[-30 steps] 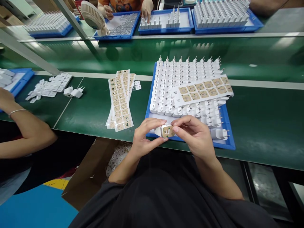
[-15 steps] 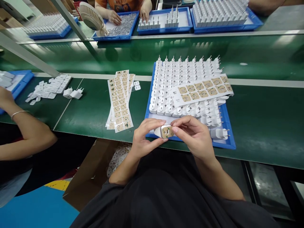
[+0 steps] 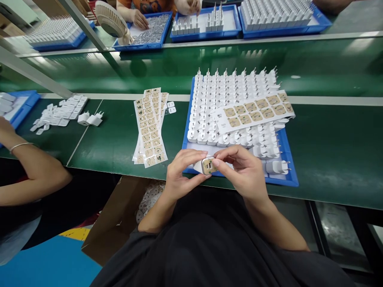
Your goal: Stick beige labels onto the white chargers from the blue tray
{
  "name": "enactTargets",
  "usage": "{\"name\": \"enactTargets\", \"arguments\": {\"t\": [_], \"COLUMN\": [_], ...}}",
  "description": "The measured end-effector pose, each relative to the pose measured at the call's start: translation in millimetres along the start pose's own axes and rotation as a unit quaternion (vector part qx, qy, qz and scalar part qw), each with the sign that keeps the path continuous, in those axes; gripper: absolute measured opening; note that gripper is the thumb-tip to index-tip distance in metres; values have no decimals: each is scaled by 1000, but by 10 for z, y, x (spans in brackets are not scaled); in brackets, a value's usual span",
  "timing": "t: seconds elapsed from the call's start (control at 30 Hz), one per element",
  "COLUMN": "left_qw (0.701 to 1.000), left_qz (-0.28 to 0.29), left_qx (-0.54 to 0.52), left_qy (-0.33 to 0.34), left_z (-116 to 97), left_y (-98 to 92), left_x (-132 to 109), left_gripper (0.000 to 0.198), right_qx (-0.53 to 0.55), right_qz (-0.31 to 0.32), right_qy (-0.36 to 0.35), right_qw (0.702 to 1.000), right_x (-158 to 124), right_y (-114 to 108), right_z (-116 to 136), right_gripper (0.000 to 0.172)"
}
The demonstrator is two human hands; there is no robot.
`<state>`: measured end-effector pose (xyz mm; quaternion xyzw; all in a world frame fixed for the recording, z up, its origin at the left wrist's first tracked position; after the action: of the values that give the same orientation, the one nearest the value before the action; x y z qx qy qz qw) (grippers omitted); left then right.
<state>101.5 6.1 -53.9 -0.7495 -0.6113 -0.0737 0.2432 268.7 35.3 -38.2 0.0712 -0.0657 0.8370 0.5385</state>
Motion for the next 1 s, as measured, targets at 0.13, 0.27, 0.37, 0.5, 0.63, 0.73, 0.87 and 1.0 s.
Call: {"name": "enactTargets", "arguments": {"t": [0.13,0.27,0.37,0.5,0.63,0.73,0.87,1.0], "left_qw": [1000,998,992,991,992,990,991,990], "left_qz": [-7,-10,-4,-11,-51,-68,-67,-73], "left_qx": [-1,34,79,79,21,-15,-26,-1], "left_qy": [18,55,101,112,116,119,115,119], "left_z": [-35,-91,-142,-118,-63,-18,29,47], "left_y": [-10,-19,-4,4,-28,-37,-9,34], "left_x": [13,42,46,29,-8,-9,9,4], "left_gripper": [52,52,54,52,52,51,50,46], "right_qx": [-10,-35,-81,-175,-81,63,151,149], "right_qz": [-3,-14,-32,-76,-31,72,98,80], "right_qy": [-1,-8,-34,-81,-49,-22,-15,0], "right_qw": [1000,999,996,978,995,995,984,986], "right_x": [6,10,10,-1,43,67,51,43], "right_y": [3,13,24,-13,-23,127,240,302], "right_z": [6,23,83,198,49,-110,-205,-259], "right_gripper": [8,7,7,11,13,22,29,40]}}
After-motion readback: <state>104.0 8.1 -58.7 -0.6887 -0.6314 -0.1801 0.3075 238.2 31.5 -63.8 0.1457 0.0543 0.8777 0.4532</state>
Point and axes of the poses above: each hand's wrist, its own x-axis towards the middle knuckle, its own y-axis out of the palm, z = x × y, the point moved 8 cm from there along x, towards the middle knuckle, and after that the axes turned 13 degrees about z, right-handed, at the moved point
